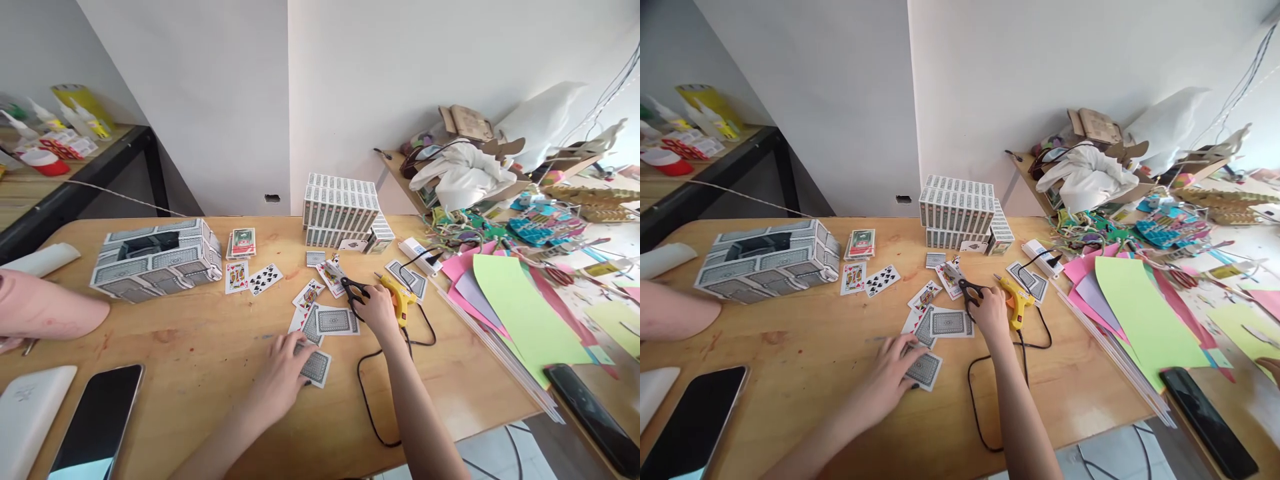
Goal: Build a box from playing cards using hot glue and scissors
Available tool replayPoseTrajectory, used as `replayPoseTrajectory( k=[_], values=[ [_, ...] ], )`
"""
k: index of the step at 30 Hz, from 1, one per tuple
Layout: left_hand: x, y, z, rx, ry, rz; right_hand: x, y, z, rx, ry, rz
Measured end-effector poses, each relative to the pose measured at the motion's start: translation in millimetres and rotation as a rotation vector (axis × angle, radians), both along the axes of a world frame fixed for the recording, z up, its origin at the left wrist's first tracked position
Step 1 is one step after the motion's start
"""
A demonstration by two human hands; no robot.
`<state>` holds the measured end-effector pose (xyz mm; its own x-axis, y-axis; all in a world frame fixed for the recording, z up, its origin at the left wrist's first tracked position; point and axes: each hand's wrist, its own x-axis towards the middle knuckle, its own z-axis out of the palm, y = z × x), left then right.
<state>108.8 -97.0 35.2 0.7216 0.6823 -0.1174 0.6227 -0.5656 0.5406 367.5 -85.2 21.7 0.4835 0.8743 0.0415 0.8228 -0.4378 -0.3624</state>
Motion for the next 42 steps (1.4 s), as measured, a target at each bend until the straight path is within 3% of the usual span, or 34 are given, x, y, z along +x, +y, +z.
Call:
replayPoseTrajectory(
  k=[4, 10, 14, 16, 18, 22, 26, 31, 35, 39, 42],
  values=[
    [1, 13, 8.5, -0.121, 0.089, 0.035, -6, 0, 12.0, 0.009, -0.021, 0.044],
    [7, 25, 10.9, -0.114, 0.166, 0.027, -37, -6, 24.7, -0.183, 0.158, 0.419],
    [6, 36, 15.8, -0.227, 0.179, 0.157, -46, -4, 20.6, -0.324, 0.078, 0.391],
    [10, 41, 17.4, -0.168, 0.218, 0.25, -43, -3, 21.5, -0.348, 0.057, 0.398],
    [18, 43, 16.8, -0.03, 0.227, 0.288, -36, -5, 24.3, -0.302, 0.072, 0.351],
    [41, 38, 11.4, 0.201, 0.225, 0.384, -26, -18, 24.9, -0.185, 0.316, 0.072],
    [57, 40, 7.2, 0.191, 0.228, 0.421, -40, -28, 9.7, -0.088, 0.661, -0.065],
    [55, 55, 0.7, -0.084, 0.201, 0.416, -78, -20, -9.2, 0.092, 0.985, -0.095],
    [38, 64, -3.1, -0.22, 0.102, 0.381, -94, -6, -6.0, 0.126, 1.08, -0.063],
    [20, 79, 14.0, -0.23, -0.052, 0.395, -99, 11, 12.9, 0.175, 1.204, 0.062],
    [17, 89, 31.8, -0.187, -0.358, 0.408, -106, 24, 27.2, 0.385, 1.207, 0.156]
  ],
)
